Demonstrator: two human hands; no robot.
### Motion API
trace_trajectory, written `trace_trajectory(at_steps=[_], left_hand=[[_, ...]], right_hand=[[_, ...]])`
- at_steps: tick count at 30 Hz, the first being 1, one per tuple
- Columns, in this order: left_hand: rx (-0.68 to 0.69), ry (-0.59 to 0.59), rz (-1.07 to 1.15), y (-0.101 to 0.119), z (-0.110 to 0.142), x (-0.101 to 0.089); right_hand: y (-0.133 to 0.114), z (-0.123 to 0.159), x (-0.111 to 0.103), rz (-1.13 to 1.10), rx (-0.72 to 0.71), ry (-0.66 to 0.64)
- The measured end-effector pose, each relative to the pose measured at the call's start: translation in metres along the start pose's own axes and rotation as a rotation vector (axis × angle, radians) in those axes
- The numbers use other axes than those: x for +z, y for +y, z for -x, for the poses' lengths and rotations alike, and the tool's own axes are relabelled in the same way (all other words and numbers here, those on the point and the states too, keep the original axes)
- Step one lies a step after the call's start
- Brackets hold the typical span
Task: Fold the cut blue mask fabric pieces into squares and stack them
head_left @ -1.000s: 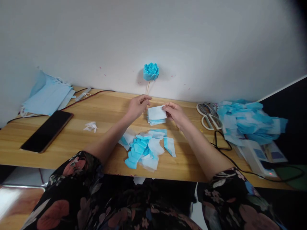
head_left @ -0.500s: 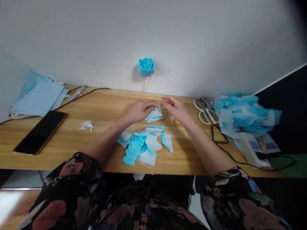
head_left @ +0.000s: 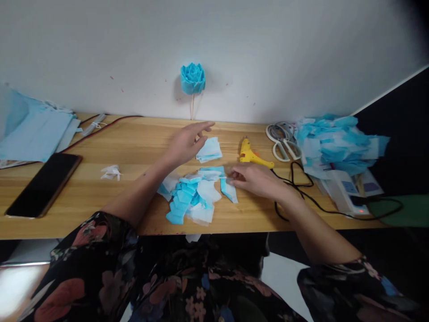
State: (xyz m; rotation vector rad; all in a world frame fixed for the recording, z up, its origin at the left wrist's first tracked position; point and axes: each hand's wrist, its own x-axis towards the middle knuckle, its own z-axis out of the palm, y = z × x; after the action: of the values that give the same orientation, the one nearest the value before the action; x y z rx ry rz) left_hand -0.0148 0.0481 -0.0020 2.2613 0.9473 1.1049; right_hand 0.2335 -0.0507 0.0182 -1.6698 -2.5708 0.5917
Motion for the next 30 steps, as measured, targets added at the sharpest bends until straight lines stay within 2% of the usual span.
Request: trace_trajectory(at_steps=[3,5,7,9,11,15,18,22,24,27,30], left_hand=[[0.003,0.109,0.012,0.003,-0.003,-0.003],[0.006,0.146,0.04,0.006,-0.003,-0.003],[-0.011,0.148,0.105,0.01,-0.003,-0.002],[-0.048,0.122,0.197,0.014,-0.003,-0.001],[-0.084,0.07,0.296,0.019,-0.002,0.0],[-0.13,-0.07,0.47,0.024,-0.001,-0.001],[-0.169,-0.119,0.541,0.021,-0.001,-0.001],[-0.179,-0.132,0.516,0.012,-0.002,0.003],[-0.208,-0.096,0.501,0.009,-0.003,0.004],[-0.272,0.022,0.528,0.01,-0.005,0.004],[-0.323,0.105,0.562,0.013,-0.007,0.002]], right_hand=[[-0.003,0.005,0.004,0.049,-0.028,0.02],[-0.003,0.011,-0.002,0.043,-0.047,-0.003],[0.0,0.016,-0.014,-0.019,0.003,-0.017],[0.002,0.017,-0.029,-0.134,0.032,0.003],[0.002,0.011,-0.041,-0.263,0.001,0.083],[-0.009,-0.016,-0.049,-0.411,-0.068,0.253],[-0.017,-0.041,-0.045,-0.503,-0.118,0.34],[-0.019,-0.071,-0.031,-0.615,-0.136,0.412],[-0.016,-0.082,-0.022,-0.731,-0.149,0.452],[-0.007,-0.09,-0.008,-0.936,-0.116,0.53],[0.001,-0.088,0.002,-1.011,-0.053,0.544]])
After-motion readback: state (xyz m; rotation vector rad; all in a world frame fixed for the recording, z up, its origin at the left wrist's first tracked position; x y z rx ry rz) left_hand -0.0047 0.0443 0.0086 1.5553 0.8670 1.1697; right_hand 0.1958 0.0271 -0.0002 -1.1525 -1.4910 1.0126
